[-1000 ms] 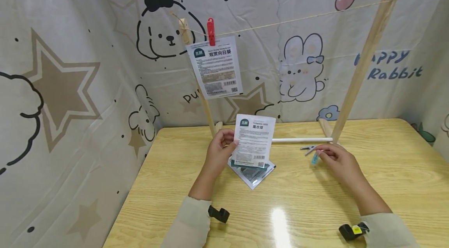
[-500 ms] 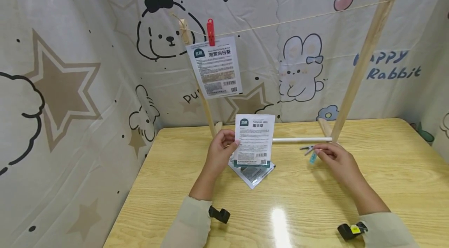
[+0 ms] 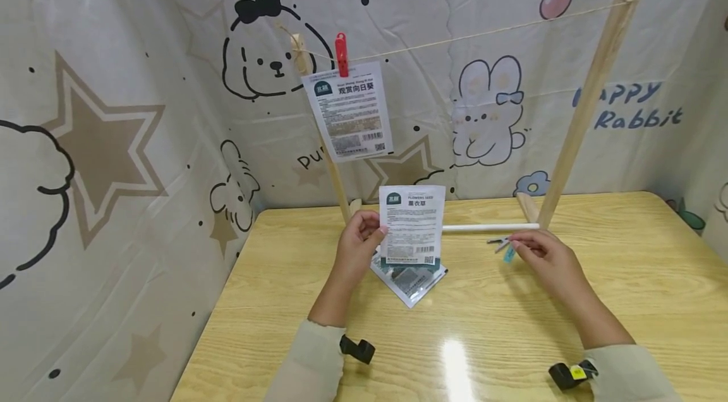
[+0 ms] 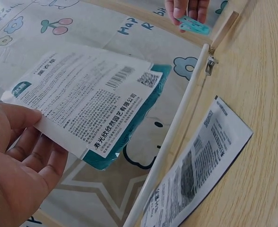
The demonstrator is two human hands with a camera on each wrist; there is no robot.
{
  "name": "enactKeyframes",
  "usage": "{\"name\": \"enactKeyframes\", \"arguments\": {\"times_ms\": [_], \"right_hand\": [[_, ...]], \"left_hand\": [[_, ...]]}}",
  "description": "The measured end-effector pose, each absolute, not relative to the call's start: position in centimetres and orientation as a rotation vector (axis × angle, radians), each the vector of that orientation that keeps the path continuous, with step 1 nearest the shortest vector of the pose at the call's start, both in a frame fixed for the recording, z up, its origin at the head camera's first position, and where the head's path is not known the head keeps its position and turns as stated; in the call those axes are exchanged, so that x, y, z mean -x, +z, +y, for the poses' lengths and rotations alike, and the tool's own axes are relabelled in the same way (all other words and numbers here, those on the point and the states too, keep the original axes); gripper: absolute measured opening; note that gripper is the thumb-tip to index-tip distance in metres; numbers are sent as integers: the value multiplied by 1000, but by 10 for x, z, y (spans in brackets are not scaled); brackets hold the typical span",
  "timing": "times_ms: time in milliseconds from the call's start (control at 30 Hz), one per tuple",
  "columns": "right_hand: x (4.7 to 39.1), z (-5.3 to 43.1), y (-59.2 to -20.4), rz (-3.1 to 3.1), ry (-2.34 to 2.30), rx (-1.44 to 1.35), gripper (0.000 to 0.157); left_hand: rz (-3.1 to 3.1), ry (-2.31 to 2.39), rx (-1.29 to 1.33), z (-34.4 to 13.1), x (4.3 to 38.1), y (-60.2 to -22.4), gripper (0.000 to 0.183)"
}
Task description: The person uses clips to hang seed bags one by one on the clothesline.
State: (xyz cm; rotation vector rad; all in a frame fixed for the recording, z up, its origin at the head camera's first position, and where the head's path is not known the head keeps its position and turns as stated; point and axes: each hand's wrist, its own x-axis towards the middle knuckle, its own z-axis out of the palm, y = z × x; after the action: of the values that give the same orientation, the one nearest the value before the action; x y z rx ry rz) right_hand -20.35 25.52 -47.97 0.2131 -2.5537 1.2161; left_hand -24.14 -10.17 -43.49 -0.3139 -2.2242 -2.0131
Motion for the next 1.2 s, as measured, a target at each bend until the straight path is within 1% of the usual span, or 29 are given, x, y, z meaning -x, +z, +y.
{"name": "enactKeyframes", "arguments": {"times_ms": [433, 867, 1200], "right_hand": [[204, 250, -477, -2497, 1232, -254, 21], [205, 246, -466, -2517, 1198, -254, 28], [205, 247, -460, -2502, 1200, -269, 24]], "left_hand": [[-2158, -2040, 321, -101, 239, -434, 22], [-2153, -2037, 267, -103, 242, -434, 18], [-2110, -2053, 326, -101, 245, -427, 17]]}}
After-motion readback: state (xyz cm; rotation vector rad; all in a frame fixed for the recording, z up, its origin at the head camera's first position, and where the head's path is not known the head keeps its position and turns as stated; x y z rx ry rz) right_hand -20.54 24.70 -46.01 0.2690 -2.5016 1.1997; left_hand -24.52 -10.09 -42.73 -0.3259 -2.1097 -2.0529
